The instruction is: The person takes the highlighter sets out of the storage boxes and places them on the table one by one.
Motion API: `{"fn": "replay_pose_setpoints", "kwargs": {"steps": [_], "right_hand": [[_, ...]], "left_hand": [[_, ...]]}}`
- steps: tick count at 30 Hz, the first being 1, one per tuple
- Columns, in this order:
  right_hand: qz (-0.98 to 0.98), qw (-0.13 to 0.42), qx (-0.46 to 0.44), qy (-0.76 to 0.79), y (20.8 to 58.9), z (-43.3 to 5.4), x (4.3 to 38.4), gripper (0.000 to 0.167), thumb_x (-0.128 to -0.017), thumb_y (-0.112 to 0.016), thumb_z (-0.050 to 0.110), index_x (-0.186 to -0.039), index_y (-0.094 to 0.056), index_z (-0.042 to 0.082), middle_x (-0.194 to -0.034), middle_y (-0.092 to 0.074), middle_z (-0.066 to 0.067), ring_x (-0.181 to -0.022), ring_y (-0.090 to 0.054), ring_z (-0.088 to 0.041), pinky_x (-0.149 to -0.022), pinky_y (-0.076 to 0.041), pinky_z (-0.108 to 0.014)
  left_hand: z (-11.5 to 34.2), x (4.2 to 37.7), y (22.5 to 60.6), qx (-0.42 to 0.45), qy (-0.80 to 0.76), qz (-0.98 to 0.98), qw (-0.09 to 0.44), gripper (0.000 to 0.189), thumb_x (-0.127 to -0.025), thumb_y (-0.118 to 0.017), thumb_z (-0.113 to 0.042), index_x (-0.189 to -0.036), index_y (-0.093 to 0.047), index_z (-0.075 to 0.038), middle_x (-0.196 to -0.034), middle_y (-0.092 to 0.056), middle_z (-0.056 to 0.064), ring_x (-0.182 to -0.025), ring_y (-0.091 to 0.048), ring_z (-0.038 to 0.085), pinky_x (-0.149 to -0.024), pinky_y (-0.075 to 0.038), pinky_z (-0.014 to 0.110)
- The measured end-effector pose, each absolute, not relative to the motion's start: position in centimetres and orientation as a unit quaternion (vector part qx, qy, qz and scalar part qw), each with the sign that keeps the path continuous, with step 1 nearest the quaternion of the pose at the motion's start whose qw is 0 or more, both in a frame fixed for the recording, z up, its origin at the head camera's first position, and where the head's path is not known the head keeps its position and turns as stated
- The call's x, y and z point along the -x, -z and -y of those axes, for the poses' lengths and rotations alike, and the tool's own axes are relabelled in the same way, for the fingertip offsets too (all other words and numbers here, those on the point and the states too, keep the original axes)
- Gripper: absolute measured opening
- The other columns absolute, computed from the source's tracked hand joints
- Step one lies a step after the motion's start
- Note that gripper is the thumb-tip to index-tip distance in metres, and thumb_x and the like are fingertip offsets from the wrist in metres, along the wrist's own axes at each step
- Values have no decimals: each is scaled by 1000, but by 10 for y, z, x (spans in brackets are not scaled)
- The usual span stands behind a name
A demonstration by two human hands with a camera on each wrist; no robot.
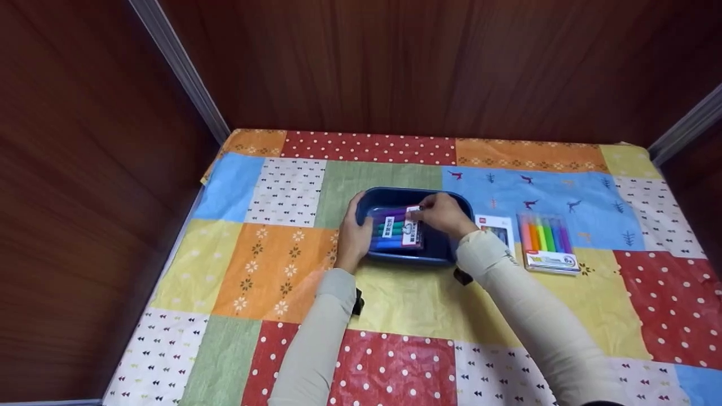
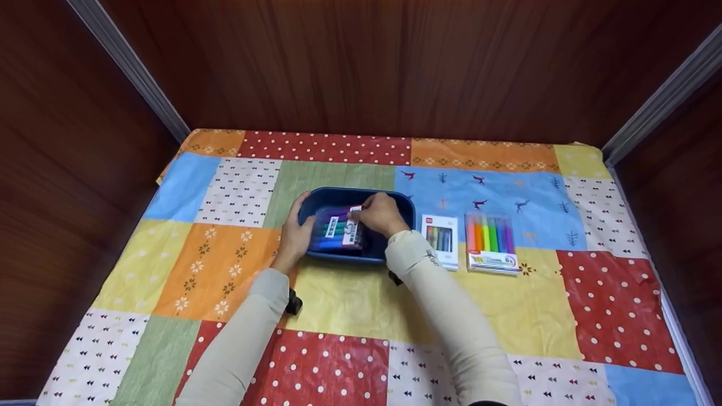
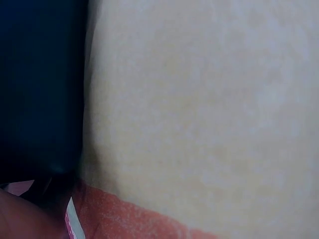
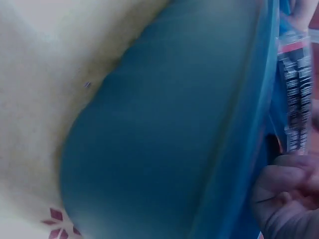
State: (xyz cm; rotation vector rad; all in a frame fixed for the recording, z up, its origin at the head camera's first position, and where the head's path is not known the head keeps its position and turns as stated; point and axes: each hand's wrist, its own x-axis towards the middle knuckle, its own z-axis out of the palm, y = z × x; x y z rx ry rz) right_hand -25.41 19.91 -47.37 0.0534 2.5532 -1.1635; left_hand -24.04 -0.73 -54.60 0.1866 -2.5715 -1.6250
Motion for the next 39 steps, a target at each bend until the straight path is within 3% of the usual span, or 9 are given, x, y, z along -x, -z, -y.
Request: {"fn": "replay_pose_setpoints", "kwargs": {"steps": [5,15,21,28,39], "right_hand": [[-892,164,-7,421,473,-195,250,36,-91,-72,39,-102,-69,5,-93,-61,-4,-84,-52,-20,-71,-45,-31],[-895,153,23,419,474,-194,244,28,-92,-69,33,-96,-72,6,-82,-58,1,-72,-49,-14,-62,-41,-27],[-894,124,50,428,470,-196,240,26,-94,-68,31,-101,-73,7,-83,-63,1,-69,-50,-13,-61,-42,-26],[-887,77,63,450,462,-201,233,21,-95,-67,31,-95,-70,9,-72,-54,1,-59,-44,-14,-54,-37,-27],[-879,12,38,476,459,-214,228,21,-95,-67,23,-102,-70,4,-65,-44,6,-59,-40,-11,-59,-36,-26]], "left_hand": [[10,240,546,-66,533,842,45,58,-98,-56,-15,-151,-43,-33,-157,-48,0,-141,-49,29,-116,-41,49],[11,237,548,-65,528,846,43,59,-98,-56,-16,-152,-41,-35,-157,-47,2,-138,-52,31,-113,-44,50],[10,238,547,-67,531,844,40,59,-98,-56,-15,-151,-42,-36,-158,-47,2,-138,-51,30,-113,-44,50],[8,239,544,-57,536,841,42,61,-97,-55,-14,-151,-41,-38,-157,-47,1,-132,-55,30,-112,-44,49],[8,238,546,-47,534,842,49,62,-96,-58,-13,-152,-41,-33,-156,-48,3,-136,-53,29,-113,-44,47]]}}
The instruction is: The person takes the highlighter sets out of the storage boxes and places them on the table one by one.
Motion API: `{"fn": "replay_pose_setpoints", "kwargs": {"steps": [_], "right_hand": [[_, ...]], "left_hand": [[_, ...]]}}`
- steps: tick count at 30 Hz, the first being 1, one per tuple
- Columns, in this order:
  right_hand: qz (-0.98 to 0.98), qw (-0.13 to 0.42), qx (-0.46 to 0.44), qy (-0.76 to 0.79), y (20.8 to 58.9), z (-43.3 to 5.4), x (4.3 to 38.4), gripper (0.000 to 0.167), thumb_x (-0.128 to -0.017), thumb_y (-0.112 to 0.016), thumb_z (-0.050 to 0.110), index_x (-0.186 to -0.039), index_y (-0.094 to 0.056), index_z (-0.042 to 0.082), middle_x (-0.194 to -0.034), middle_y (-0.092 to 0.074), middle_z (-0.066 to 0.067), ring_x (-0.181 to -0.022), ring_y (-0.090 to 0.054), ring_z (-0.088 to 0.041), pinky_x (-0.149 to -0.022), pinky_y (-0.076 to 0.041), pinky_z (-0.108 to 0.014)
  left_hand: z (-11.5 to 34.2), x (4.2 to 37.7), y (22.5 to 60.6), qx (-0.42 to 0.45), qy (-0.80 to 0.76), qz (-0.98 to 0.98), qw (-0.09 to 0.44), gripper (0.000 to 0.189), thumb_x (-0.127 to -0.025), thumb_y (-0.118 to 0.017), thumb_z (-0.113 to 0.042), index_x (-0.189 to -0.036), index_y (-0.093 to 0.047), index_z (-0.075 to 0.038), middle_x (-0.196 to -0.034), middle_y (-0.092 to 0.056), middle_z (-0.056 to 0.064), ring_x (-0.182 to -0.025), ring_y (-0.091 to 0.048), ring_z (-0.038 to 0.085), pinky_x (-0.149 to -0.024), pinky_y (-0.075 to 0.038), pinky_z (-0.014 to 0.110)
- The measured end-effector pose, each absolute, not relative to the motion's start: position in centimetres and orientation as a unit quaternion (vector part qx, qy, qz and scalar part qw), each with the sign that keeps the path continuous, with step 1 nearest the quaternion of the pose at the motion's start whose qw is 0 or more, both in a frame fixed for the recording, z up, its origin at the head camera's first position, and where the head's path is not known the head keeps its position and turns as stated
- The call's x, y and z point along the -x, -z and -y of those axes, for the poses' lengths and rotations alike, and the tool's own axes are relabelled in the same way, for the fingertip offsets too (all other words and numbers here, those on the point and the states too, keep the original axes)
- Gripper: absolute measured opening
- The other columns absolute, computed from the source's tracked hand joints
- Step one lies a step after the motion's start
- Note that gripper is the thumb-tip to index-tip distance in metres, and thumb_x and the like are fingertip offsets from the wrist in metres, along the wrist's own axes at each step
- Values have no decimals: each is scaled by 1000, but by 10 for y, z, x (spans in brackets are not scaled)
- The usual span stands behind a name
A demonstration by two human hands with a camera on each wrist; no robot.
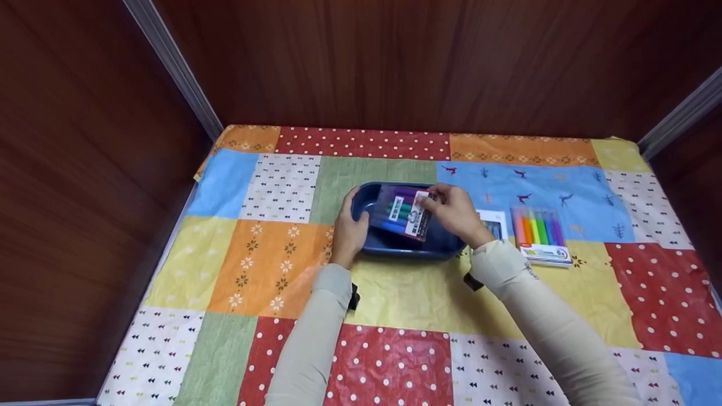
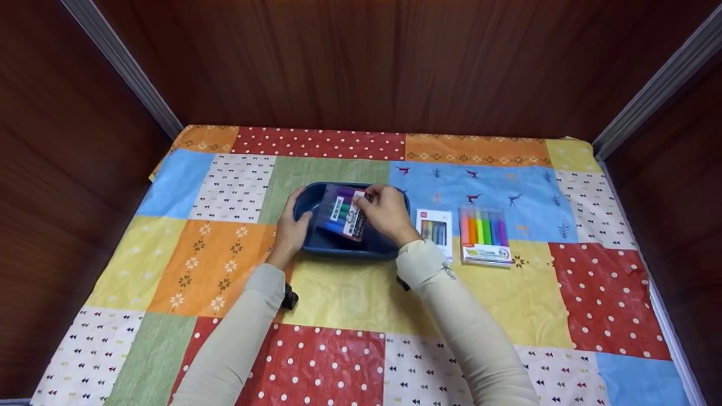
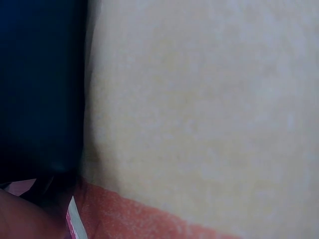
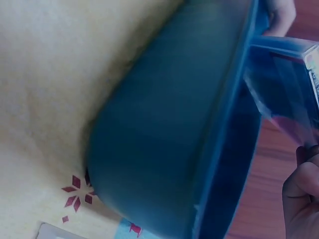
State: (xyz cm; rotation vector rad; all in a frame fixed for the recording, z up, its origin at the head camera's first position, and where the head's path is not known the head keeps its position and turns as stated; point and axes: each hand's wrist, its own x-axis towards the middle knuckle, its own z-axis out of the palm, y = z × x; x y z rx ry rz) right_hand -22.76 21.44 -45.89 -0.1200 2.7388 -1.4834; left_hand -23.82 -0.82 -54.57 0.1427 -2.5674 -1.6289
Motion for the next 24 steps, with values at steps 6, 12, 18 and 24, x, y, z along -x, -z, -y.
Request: {"fn": "replay_pose_setpoints", "kwargs": {"steps": [6,12,18,24], "right_hand": [[-868,-5,14,496,452,-225,228,25,-95,-67,26,-109,-71,5,-68,-52,7,-60,-45,-6,-56,-38,-22],[-846,-23,-23,532,445,-234,225,28,-93,-69,28,-110,-70,5,-67,-54,10,-61,-49,-3,-55,-42,-19],[-827,-31,-44,559,435,-245,222,33,-93,-69,27,-116,-68,3,-72,-58,12,-64,-52,-2,-56,-45,-18],[-812,-36,-76,577,427,-259,221,33,-95,-66,32,-120,-65,10,-67,-54,13,-57,-45,-3,-52,-41,-20]], "left_hand": [[10,238,545,-43,534,843,45,64,-95,-58,-13,-152,-39,-36,-157,-48,3,-128,-57,29,-110,-46,48],[9,238,544,-46,531,846,32,64,-96,-56,-15,-153,-38,-36,-158,-46,2,-134,-53,28,-113,-44,47],[8,237,543,-50,531,845,37,63,-96,-57,-14,-153,-39,-35,-157,-47,3,-137,-52,28,-113,-43,47],[9,237,543,-46,531,845,40,62,-96,-57,-15,-153,-39,-34,-158,-46,4,-137,-52,29,-113,-44,48]]}}
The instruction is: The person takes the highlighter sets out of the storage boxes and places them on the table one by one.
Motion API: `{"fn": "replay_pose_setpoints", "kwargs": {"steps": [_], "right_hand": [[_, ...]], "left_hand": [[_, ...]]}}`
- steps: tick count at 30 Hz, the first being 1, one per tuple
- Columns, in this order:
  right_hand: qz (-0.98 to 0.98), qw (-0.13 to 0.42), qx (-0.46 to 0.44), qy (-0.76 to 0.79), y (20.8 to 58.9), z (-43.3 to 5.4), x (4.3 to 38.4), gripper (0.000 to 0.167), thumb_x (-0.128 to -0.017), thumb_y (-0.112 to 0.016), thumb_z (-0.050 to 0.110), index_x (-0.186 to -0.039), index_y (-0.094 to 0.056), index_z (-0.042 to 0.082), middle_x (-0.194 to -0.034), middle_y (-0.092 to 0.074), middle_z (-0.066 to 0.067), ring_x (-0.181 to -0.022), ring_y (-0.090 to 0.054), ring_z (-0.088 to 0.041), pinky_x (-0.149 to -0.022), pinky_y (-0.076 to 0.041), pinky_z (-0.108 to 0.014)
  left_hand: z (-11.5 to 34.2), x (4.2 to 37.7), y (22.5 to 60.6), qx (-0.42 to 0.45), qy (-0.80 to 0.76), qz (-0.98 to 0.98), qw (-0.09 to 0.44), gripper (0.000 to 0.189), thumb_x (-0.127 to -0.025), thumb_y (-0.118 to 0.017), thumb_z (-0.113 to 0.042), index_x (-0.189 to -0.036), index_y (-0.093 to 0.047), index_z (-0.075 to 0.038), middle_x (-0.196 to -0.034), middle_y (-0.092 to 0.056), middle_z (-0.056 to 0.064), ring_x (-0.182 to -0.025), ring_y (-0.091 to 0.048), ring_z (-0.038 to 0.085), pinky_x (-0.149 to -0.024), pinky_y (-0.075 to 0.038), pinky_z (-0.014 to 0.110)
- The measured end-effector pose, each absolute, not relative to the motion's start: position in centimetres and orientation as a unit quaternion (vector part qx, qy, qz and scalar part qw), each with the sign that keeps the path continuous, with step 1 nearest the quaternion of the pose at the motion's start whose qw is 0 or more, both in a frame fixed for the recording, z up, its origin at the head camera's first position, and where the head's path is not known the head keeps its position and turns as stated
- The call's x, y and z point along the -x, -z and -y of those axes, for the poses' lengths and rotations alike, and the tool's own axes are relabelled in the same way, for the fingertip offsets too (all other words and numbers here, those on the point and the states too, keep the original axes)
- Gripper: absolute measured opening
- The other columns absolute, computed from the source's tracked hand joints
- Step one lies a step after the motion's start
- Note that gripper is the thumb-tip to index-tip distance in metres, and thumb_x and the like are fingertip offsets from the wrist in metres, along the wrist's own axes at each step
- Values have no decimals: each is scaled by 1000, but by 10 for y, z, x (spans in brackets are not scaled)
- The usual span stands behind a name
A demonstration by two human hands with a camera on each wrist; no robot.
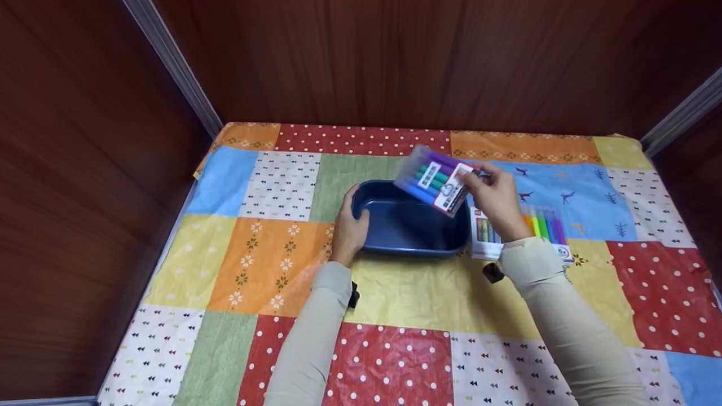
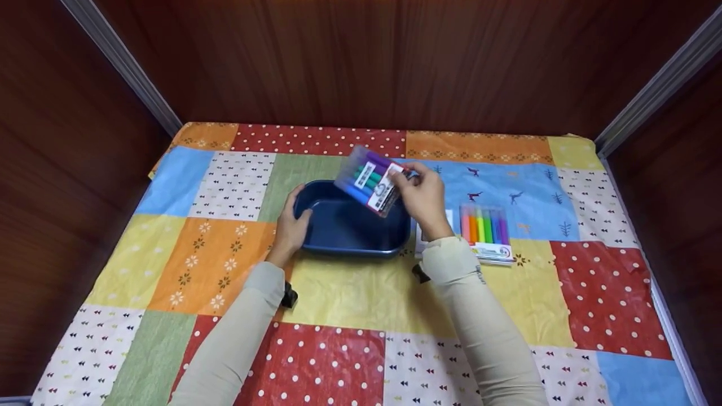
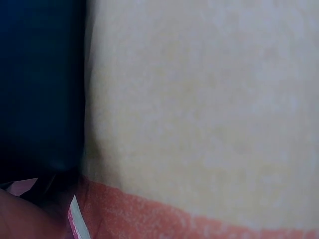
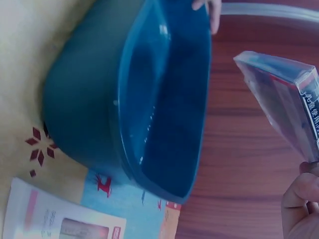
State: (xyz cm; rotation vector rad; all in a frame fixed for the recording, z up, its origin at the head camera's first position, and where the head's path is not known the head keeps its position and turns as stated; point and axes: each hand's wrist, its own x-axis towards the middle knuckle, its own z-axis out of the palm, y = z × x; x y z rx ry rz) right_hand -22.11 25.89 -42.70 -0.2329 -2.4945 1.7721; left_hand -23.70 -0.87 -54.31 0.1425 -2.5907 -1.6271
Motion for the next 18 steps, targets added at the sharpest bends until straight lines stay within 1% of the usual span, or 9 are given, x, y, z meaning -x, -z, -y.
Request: {"fn": "replay_pose_setpoints", "kwargs": {"steps": [5,7,11,16,18], "right_hand": [[789,42,102,-604,428,-268,218,27,-95,-67,35,-113,-65,16,-63,-52,12,-54,-42,-4,-50,-38,-21],[776,45,107,-620,430,-272,217,23,-95,-68,32,-111,-64,16,-61,-53,12,-52,-42,-4,-48,-37,-21],[762,51,121,-635,432,-281,215,20,-95,-68,30,-109,-63,17,-61,-58,12,-51,-43,-2,-46,-36,-19],[741,64,132,-655,432,-291,214,20,-95,-69,27,-110,-63,16,-62,-62,11,-49,-43,-3,-44,-35,-19],[733,70,133,-663,432,-296,212,20,-95,-69,26,-110,-63,15,-61,-62,9,-47,-42,-4,-43,-33,-19]], "left_hand": [[8,237,544,-46,529,846,45,62,-96,-57,-13,-152,-40,-33,-157,-47,4,-134,-54,31,-110,-46,49],[7,237,544,-47,528,847,42,62,-97,-57,-13,-152,-40,-35,-158,-47,3,-132,-56,31,-108,-47,50],[6,237,544,-49,529,847,34,62,-97,-58,-14,-152,-39,-37,-159,-45,2,-132,-55,30,-109,-47,49],[7,238,544,-51,530,845,38,62,-97,-58,-14,-152,-39,-36,-158,-46,3,-123,-59,31,-104,-50,49],[7,238,545,-51,531,845,43,62,-96,-58,-13,-152,-40,-33,-158,-47,4,-115,-61,32,-100,-51,48]]}}
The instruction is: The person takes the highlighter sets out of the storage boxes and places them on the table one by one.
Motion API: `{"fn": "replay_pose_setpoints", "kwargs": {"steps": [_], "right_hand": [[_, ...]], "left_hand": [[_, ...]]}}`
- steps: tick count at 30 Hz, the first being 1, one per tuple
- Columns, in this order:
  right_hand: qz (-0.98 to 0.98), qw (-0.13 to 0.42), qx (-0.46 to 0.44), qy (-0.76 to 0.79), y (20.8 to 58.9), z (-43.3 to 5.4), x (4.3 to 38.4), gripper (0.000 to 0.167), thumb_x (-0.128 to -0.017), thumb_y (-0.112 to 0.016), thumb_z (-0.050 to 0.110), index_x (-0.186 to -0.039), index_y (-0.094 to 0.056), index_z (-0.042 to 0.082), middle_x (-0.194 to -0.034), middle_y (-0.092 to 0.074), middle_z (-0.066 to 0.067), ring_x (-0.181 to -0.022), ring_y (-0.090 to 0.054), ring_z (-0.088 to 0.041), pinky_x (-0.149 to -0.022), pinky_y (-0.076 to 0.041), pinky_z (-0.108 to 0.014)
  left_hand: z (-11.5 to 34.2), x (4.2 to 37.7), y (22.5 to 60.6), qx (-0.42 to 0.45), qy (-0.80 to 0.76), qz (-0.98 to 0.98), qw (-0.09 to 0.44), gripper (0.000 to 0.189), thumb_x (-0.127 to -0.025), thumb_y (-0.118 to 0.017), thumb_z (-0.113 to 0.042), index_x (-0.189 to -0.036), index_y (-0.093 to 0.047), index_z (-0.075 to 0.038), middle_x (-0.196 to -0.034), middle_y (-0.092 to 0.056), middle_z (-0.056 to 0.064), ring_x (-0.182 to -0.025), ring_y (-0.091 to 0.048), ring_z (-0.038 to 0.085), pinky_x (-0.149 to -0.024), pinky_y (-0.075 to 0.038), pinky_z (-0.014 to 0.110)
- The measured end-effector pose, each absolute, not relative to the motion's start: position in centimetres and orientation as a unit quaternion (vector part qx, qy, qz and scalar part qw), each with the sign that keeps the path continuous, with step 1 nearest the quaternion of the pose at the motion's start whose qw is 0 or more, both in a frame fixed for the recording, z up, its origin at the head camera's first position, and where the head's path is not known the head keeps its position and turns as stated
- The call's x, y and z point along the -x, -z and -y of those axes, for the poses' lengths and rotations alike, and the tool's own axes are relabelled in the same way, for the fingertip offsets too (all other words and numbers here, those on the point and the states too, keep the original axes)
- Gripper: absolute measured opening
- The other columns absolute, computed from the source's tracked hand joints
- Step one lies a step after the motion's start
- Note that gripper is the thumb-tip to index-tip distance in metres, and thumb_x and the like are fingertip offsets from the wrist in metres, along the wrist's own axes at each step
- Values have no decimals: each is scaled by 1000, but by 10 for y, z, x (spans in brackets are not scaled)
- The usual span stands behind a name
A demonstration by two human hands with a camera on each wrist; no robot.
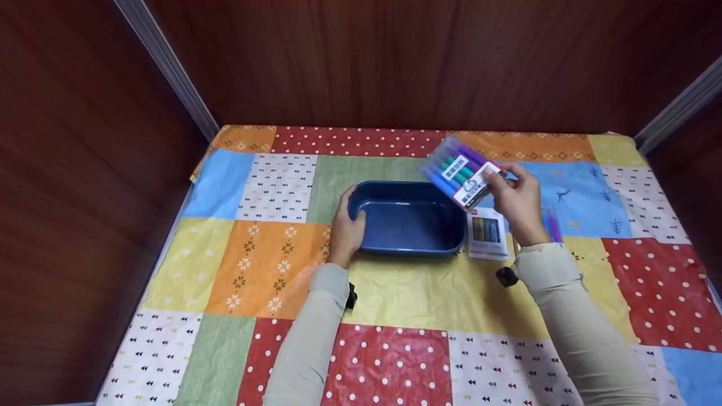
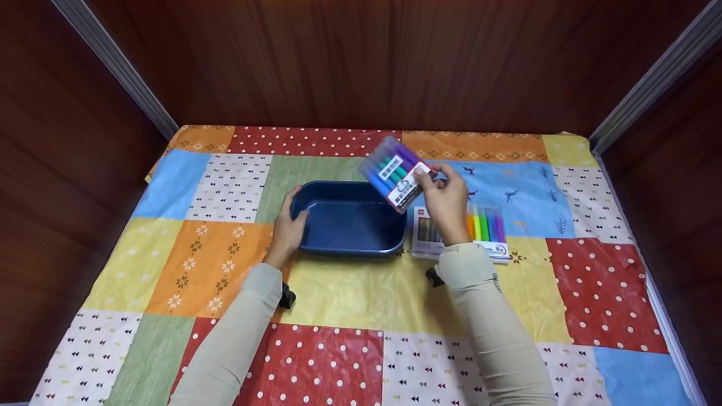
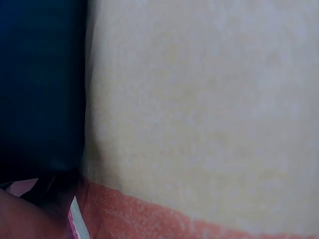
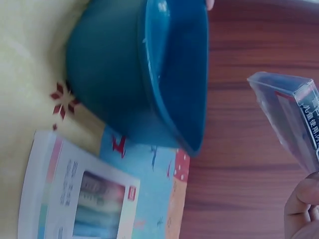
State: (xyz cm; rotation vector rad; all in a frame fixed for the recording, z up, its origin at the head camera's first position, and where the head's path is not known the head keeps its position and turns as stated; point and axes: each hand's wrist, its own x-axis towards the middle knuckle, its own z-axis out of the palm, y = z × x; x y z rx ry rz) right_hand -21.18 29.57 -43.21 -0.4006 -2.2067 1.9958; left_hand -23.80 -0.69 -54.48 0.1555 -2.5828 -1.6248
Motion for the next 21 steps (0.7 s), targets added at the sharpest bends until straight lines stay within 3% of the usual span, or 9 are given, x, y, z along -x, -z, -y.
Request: {"fn": "replay_pose_setpoints", "kwargs": {"steps": [5,13,21], "right_hand": [[722,84,155,-669,433,-307,207,17,-94,-70,24,-107,-65,16,-58,-61,7,-45,-41,-4,-42,-34,-18],[732,81,204,-645,433,-328,202,25,-94,-69,30,-115,-62,18,-62,-59,9,-48,-43,-6,-46,-39,-20],[742,82,225,-625,437,-340,195,25,-95,-68,34,-113,-60,18,-69,-59,6,-54,-46,-10,-48,-43,-22]], "left_hand": [[7,237,546,-47,531,845,45,62,-96,-58,-12,-152,-41,-33,-156,-48,5,-106,-61,34,-95,-52,48],[7,240,546,-43,530,846,47,60,-97,-58,-12,-151,-41,-32,-157,-47,6,-127,-58,34,-103,-50,51],[8,238,545,-50,537,841,43,59,-98,-58,-13,-151,-41,-33,-158,-46,7,-125,-59,35,-102,-50,53]]}}
